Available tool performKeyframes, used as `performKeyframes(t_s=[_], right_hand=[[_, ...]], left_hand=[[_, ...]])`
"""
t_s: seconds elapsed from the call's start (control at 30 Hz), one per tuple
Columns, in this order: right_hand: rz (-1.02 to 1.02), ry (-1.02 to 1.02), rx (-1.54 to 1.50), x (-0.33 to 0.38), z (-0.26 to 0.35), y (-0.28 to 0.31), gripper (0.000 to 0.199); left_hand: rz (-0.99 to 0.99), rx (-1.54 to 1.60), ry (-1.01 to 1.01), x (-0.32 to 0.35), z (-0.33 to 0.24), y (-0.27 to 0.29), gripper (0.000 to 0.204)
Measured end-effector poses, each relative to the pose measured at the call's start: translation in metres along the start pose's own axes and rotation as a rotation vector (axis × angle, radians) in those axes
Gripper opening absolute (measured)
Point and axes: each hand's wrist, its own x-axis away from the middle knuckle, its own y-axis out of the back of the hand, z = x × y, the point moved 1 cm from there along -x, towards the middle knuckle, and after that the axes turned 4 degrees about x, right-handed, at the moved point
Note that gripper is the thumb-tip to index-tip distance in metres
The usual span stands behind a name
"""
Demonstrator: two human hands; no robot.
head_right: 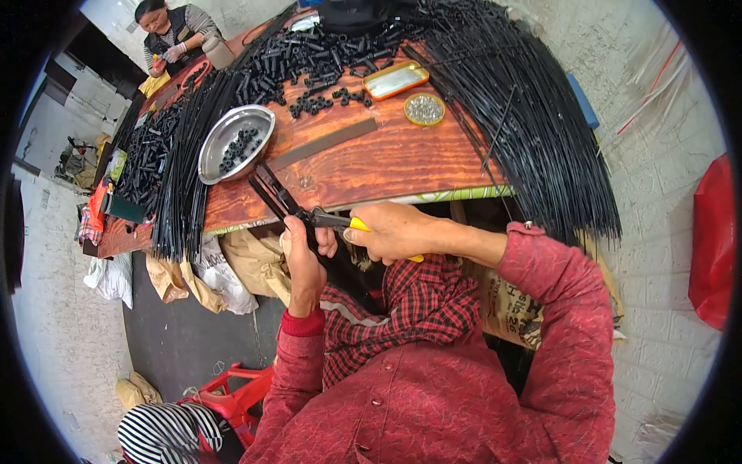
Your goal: Manufacturing bundles of synthetic hair by attaching strands to circular plastic caps using pliers and hands.
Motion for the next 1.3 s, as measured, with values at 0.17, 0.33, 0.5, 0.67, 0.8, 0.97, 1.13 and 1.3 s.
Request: performKeyframes(t_s=[0.17,0.33,0.5,0.67,0.8,0.97,1.13,1.3], right_hand=[[-0.411,0.088,0.374,-0.017,-0.054,0.032,0.03],[-0.926,0.183,0.878,-0.026,-0.101,0.053,0.029],[-1.101,0.514,0.99,-0.013,-0.07,0.032,0.026],[-0.561,0.522,0.391,-0.008,-0.067,-0.031,0.01],[-0.276,0.446,0.343,-0.008,-0.123,-0.086,0.016],[-0.053,0.431,0.637,0.001,-0.154,-0.115,0.023],[-0.034,0.213,0.143,-0.007,-0.136,-0.099,0.023],[0.065,0.031,0.48,0.003,-0.15,-0.097,0.031]], left_hand=[[-0.026,-0.1,0.024,0.018,0.03,0.017,0.044],[-0.061,-0.057,0.025,0.024,0.04,0.023,0.036],[0.077,-0.133,-0.045,0.016,0.013,-0.015,0.034],[-0.014,-0.339,-0.294,0.016,-0.052,-0.036,0.026],[-0.071,-0.134,-0.429,0.009,-0.103,-0.023,0.041],[-0.055,0.092,-0.289,0.012,-0.173,0.012,0.039],[-0.213,-0.039,-0.091,0.004,-0.138,0.043,0.037],[-0.183,-0.122,-0.089,0.009,-0.128,0.024,0.034]])
